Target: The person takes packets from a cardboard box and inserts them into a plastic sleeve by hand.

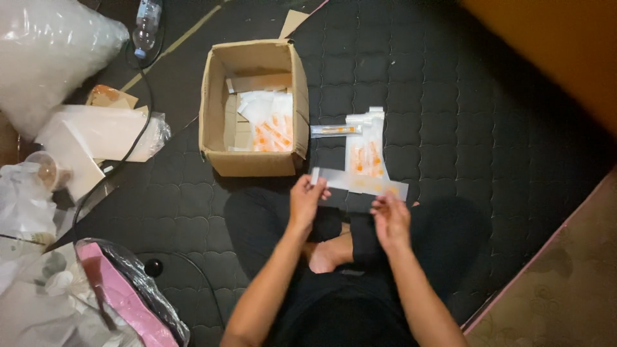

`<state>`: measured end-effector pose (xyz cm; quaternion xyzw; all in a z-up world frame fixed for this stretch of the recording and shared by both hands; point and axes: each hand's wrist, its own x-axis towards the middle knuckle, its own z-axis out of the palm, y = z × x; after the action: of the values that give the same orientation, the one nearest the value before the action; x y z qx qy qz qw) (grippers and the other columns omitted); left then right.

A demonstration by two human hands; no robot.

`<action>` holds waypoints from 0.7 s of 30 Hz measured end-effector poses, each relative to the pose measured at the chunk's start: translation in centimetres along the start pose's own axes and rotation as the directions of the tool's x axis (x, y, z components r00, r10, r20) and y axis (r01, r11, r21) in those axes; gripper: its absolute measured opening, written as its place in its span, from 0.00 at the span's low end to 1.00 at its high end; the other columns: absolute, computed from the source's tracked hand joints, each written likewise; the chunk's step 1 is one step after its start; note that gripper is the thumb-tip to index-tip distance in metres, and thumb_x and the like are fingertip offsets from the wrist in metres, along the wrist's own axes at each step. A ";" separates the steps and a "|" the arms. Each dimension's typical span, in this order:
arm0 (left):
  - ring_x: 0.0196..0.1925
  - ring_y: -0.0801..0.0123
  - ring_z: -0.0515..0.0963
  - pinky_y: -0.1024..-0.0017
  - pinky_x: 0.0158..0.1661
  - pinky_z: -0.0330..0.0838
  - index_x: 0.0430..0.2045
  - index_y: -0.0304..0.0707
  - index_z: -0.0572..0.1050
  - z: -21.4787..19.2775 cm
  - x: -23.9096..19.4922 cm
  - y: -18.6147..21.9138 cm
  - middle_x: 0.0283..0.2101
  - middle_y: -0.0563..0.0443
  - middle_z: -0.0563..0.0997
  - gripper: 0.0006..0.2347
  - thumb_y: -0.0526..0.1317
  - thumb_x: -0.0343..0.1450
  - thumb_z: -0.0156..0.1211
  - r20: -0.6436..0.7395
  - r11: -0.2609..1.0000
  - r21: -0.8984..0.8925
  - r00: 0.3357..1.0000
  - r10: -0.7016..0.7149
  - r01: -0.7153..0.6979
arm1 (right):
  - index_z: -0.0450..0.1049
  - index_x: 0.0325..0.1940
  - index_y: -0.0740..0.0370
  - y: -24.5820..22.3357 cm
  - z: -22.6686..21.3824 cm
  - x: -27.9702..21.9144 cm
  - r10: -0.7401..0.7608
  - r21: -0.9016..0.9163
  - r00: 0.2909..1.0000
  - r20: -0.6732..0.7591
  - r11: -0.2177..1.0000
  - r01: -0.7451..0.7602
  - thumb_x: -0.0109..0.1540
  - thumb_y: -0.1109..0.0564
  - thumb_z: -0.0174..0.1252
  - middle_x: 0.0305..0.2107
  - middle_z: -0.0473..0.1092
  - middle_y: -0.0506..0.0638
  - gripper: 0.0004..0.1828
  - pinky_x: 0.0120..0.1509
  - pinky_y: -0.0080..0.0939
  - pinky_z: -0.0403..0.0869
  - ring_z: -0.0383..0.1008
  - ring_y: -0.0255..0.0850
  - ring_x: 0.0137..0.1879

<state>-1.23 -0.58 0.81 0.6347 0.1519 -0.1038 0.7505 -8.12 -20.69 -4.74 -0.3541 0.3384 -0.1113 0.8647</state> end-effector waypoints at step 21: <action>0.25 0.73 0.77 0.80 0.28 0.73 0.30 0.32 0.77 -3.0 -0.4 -3.3 0.24 0.48 0.79 0.02 0.31 0.70 0.64 -0.233 0.997 -0.078 0.972 -0.015 -0.003 | 0.76 0.39 0.65 0.8 2.9 2.4 -0.052 -0.202 0.992 -0.113 0.979 0.028 0.63 0.59 0.67 0.23 0.69 0.46 0.07 0.27 0.26 0.69 0.69 0.31 0.24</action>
<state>-3.05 1.83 -2.54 0.6123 0.2449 -0.0248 0.7513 -4.45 -19.59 -4.95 -0.4389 0.3912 -0.1148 0.8007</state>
